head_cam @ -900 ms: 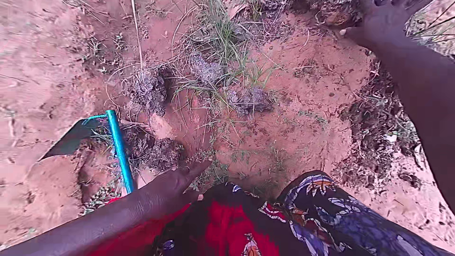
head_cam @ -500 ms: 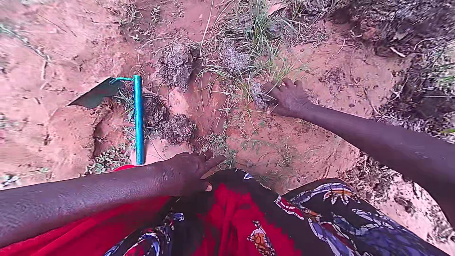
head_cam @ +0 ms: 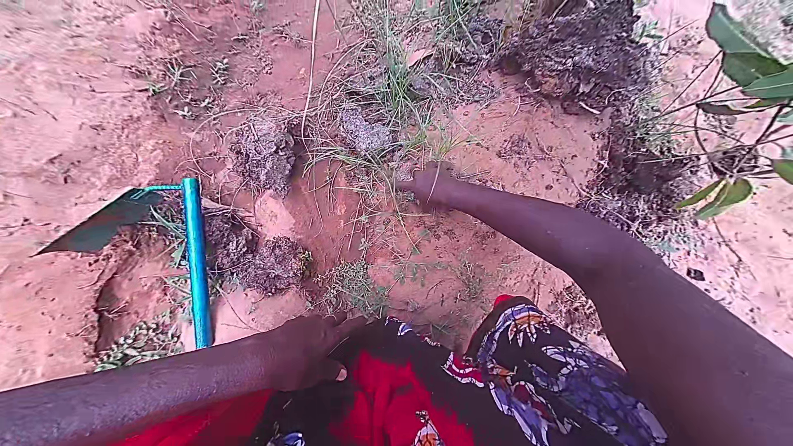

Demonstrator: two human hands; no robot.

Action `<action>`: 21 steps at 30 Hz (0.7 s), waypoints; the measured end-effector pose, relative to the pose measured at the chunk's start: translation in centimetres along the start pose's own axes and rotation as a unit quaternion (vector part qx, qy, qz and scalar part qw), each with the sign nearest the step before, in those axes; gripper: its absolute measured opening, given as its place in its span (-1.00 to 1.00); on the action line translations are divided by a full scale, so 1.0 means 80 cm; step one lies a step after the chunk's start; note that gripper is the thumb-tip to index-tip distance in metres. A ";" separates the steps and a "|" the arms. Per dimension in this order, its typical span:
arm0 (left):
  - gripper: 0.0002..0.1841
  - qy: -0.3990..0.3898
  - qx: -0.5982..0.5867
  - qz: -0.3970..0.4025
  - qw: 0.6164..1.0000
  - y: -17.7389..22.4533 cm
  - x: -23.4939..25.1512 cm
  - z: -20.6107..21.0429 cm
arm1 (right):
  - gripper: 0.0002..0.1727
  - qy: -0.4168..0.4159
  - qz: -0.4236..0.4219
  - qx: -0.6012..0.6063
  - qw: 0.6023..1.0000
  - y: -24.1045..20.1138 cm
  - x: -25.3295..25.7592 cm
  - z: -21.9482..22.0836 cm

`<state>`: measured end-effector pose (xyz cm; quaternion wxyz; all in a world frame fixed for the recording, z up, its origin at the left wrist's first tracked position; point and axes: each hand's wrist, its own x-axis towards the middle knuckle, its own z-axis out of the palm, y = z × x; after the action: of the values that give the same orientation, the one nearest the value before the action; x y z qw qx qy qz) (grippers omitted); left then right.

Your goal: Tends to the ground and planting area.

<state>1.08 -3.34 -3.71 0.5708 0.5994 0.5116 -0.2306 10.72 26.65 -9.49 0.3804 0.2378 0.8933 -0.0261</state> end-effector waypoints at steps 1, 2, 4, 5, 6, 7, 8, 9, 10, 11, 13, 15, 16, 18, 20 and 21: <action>-0.16 -0.006 -0.002 -0.005 1.000 -0.004 0.001 0.002 | 0.05 0.012 -0.015 0.003 1.000 0.005 -0.006 0.008; -0.16 -0.011 -0.008 -0.009 1.000 -0.008 0.003 0.006 | 0.10 0.026 -0.027 -0.001 0.999 0.010 -0.009 0.018; -0.16 -0.013 -0.025 -0.006 1.000 -0.019 0.006 0.014 | 0.19 0.043 -0.036 -0.013 0.998 0.019 -0.021 0.029; -0.16 -0.010 -0.029 -0.001 1.000 -0.024 0.007 0.017 | 0.22 0.057 -0.030 -0.013 0.998 0.027 -0.031 0.027; -0.17 -0.010 -0.033 0.001 0.999 -0.028 0.008 0.019 | 0.24 0.076 -0.017 -0.012 0.997 0.037 -0.046 0.021; -0.16 -0.012 -0.037 0.002 0.999 -0.031 0.009 0.020 | 0.25 0.101 0.000 -0.005 0.995 0.050 -0.063 0.012; -0.17 -0.009 -0.039 0.002 0.999 -0.033 0.009 0.021 | 0.23 0.141 0.018 0.004 0.990 0.068 -0.082 -0.001; -0.17 -0.006 -0.043 0.001 0.999 -0.034 0.009 0.020 | 0.19 0.181 0.042 0.007 0.982 0.089 -0.102 -0.014; -0.18 -0.003 -0.045 0.002 0.999 -0.034 0.010 0.019 | 0.16 0.224 0.071 0.007 0.972 0.112 -0.121 -0.028; -0.18 0.001 -0.043 0.004 0.999 -0.036 0.011 0.019 | 0.13 0.271 0.097 0.009 0.958 0.137 -0.137 -0.038; -0.18 0.003 -0.045 0.003 0.999 -0.039 0.014 0.017 | 0.05 0.349 0.139 0.015 0.927 0.190 -0.154 -0.042; -0.18 -0.001 -0.045 0.000 0.999 -0.037 0.018 0.013 | -0.02 0.379 0.144 0.031 0.913 0.254 -0.147 -0.012; -0.18 -0.008 -0.043 -0.002 0.999 -0.034 0.019 0.012 | -0.03 0.356 0.143 0.057 0.922 0.286 -0.135 0.017; -0.18 -0.013 -0.039 -0.004 0.999 -0.031 0.022 0.011 | -0.01 0.274 0.175 0.107 0.939 0.331 -0.109 0.068; -0.19 -0.011 -0.034 -0.002 0.999 -0.031 0.023 0.008 | -0.02 0.229 0.199 0.136 0.943 0.342 -0.097 0.077; -0.19 -0.012 -0.035 0.001 0.999 -0.031 0.023 0.006 | -0.03 0.222 0.193 0.143 0.945 0.344 -0.097 0.073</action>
<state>-0.25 -3.56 -6.54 0.5975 0.5767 0.5119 -0.2198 31.48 46.56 -4.58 0.1321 0.4574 0.8790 -0.0258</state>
